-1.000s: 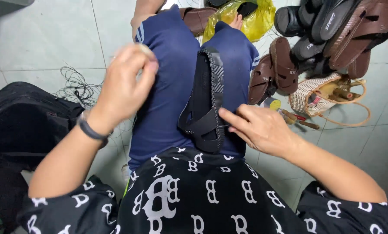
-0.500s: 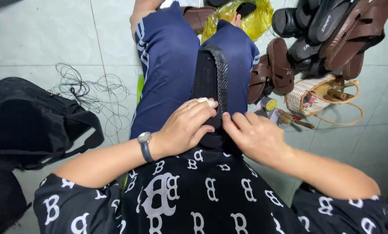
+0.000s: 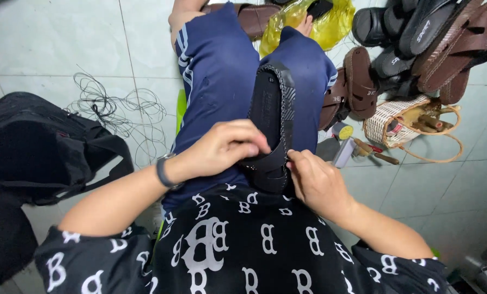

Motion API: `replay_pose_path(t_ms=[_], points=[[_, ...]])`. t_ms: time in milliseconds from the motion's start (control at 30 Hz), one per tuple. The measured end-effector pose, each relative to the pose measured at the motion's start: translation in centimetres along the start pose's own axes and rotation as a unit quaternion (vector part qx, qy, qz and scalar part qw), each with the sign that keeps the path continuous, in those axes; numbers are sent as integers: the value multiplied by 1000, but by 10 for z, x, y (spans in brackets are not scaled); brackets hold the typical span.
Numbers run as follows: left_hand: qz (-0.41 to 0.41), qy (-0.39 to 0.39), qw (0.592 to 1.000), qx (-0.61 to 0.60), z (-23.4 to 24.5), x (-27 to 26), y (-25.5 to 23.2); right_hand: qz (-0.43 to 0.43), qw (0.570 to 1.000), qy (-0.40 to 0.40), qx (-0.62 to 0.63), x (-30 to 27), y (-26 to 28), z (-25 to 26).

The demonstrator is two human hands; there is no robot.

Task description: Hand-sewing the strap of a sandal to its sole using a needle and thread.

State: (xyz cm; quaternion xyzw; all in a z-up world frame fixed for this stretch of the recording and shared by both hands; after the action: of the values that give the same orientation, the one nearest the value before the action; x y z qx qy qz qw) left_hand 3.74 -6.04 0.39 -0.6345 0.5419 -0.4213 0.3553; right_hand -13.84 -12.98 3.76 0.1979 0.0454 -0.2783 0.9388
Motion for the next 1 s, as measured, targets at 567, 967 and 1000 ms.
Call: replay_pose_path(t_ms=[567, 967, 1000], points=[[29, -77, 972, 218, -10, -16, 15, -38, 995, 86, 17, -16, -42, 39], [21, -119, 973, 194, -15, -31, 13, 99, 967, -36, -232, 5, 17, 40], [19, -118, 974, 191, -17, -32, 12, 98, 966, -35, -236, 7, 22, 30]])
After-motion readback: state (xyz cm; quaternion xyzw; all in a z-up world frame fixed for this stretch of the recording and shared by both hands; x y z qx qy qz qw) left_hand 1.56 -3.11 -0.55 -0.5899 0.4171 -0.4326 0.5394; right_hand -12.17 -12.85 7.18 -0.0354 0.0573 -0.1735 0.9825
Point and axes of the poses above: each hand's wrist, its own x-axis towards the middle knuckle, its own z-axis out of the back of the hand, y = z × x, the point moved 5 cm from there along x, towards the middle knuckle, and after that the axes turned 15 degrees about -z, right-handed, at the moved point
